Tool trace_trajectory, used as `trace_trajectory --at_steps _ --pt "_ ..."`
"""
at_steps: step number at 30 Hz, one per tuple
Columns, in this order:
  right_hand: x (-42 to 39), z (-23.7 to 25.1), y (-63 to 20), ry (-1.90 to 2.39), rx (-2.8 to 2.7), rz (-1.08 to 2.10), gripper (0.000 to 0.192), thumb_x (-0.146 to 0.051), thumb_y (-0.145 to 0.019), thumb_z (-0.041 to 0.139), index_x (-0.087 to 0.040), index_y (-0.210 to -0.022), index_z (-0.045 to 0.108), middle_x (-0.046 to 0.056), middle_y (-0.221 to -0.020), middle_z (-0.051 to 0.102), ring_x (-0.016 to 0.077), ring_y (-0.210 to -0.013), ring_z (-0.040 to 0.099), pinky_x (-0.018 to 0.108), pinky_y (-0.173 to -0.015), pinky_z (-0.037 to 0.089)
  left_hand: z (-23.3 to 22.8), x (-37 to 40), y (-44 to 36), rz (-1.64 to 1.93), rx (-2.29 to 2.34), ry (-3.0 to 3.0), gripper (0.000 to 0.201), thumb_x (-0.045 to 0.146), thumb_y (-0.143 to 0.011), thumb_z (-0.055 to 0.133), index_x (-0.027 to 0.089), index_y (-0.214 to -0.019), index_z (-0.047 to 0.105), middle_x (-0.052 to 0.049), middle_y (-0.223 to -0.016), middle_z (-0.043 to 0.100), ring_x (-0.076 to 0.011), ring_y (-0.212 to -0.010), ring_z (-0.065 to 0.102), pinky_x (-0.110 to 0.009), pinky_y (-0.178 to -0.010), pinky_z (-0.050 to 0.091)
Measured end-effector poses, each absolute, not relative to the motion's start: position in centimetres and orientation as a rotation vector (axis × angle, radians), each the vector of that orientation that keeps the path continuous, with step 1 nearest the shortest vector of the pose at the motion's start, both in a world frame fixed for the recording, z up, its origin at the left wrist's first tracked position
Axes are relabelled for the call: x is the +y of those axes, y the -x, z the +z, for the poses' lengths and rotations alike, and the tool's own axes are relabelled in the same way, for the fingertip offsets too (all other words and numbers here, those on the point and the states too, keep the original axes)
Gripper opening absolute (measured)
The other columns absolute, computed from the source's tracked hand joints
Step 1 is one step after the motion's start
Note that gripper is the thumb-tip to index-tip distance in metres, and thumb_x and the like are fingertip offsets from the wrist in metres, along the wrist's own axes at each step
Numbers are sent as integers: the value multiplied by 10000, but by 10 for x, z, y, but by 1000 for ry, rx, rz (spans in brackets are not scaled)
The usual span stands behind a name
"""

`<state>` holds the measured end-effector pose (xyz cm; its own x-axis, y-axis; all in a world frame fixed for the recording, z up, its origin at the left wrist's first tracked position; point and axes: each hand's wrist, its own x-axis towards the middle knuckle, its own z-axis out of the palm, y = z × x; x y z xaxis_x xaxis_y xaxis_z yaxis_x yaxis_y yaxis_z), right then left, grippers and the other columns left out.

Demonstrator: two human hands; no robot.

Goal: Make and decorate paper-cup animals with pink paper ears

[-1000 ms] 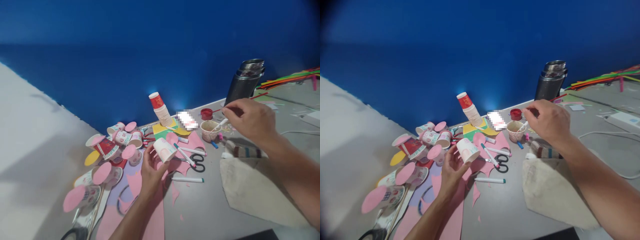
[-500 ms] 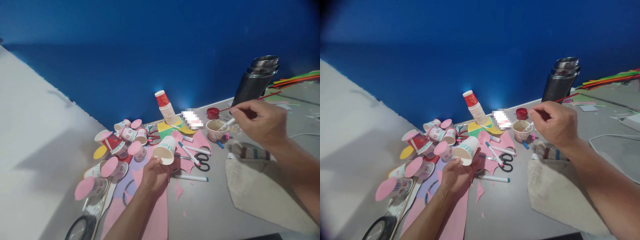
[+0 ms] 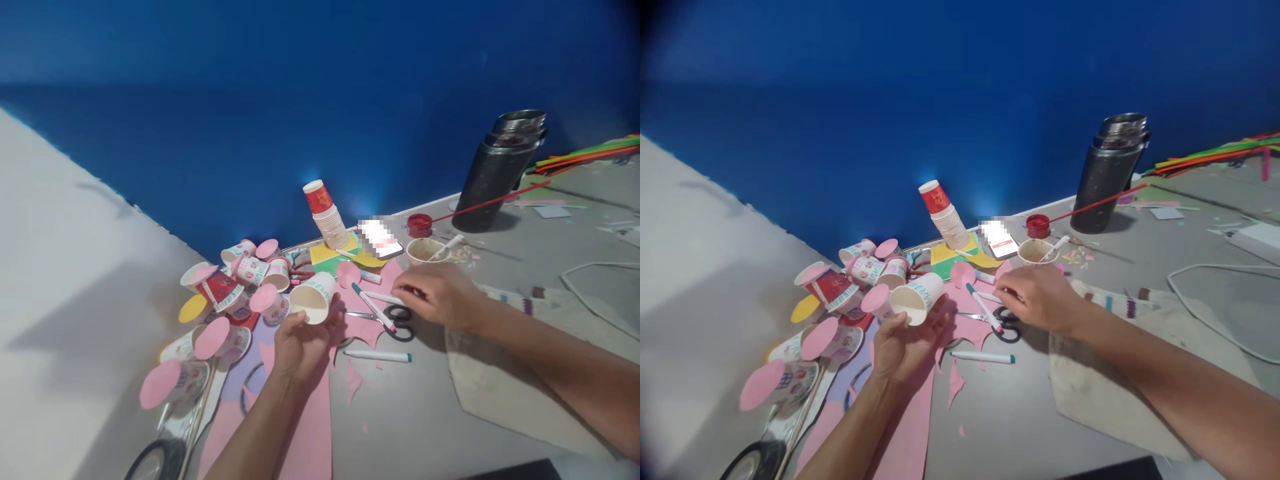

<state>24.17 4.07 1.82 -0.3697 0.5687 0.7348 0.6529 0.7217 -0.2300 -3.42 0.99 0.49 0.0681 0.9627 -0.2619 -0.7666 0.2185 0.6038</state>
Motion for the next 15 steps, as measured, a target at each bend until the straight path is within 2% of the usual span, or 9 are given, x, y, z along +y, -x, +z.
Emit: trace_trajectory --at_steps 5,9,11,12,14,15 --pt "42 5 -230 1046 -2133 169 234 -296 -950 606 -240 -758 727 10 -705 778 165 -606 666 289 -601 429 5 12 35 1340 717 -312 691 206 -785 710 177 -1453 536 -218 -1210 753 -387 -1140 738 -508 -977 600" --pt "50 33 -260 1152 -1923 118 261 -372 -977 557 -269 -795 713 8 -730 765 168 -606 654 298 -589 477 3 8 35 1234 682 -257 722 226 -847 700 157 -1525 463 -258 -1257 729 -399 -1159 732 -528 -980 602" --pt "59 49 -290 1340 -1525 88 276 -473 -964 578 -272 -815 694 16 -701 730 189 -610 643 317 -573 493 2 7 35 1227 664 -255 745 194 -851 698 125 -1544 434 -282 -1280 712 -417 -1175 723 -533 -982 606" --pt "65 55 -308 1417 -1300 111 334 -542 -945 579 -268 -775 667 8 -640 685 185 -561 609 314 -527 473 2 7 35 1231 658 -256 756 170 -848 697 120 -1551 423 -281 -1288 708 -420 -1174 723 -531 -982 608" --pt "77 58 -340 1478 -1226 132 498 -628 -979 430 -259 -684 588 2 -529 593 165 -433 493 307 -418 393 2 7 35 1234 647 -261 772 127 -840 690 129 -1560 413 -267 -1289 713 -416 -1153 733 -527 -972 616" --pt "83 56 -353 1509 -1237 151 519 -653 -952 467 -254 -635 562 -7 -479 559 152 -389 446 300 -387 357 2 7 34 1236 640 -261 772 112 -839 683 138 -1562 412 -257 -1283 719 -413 -1144 738 -527 -966 619"
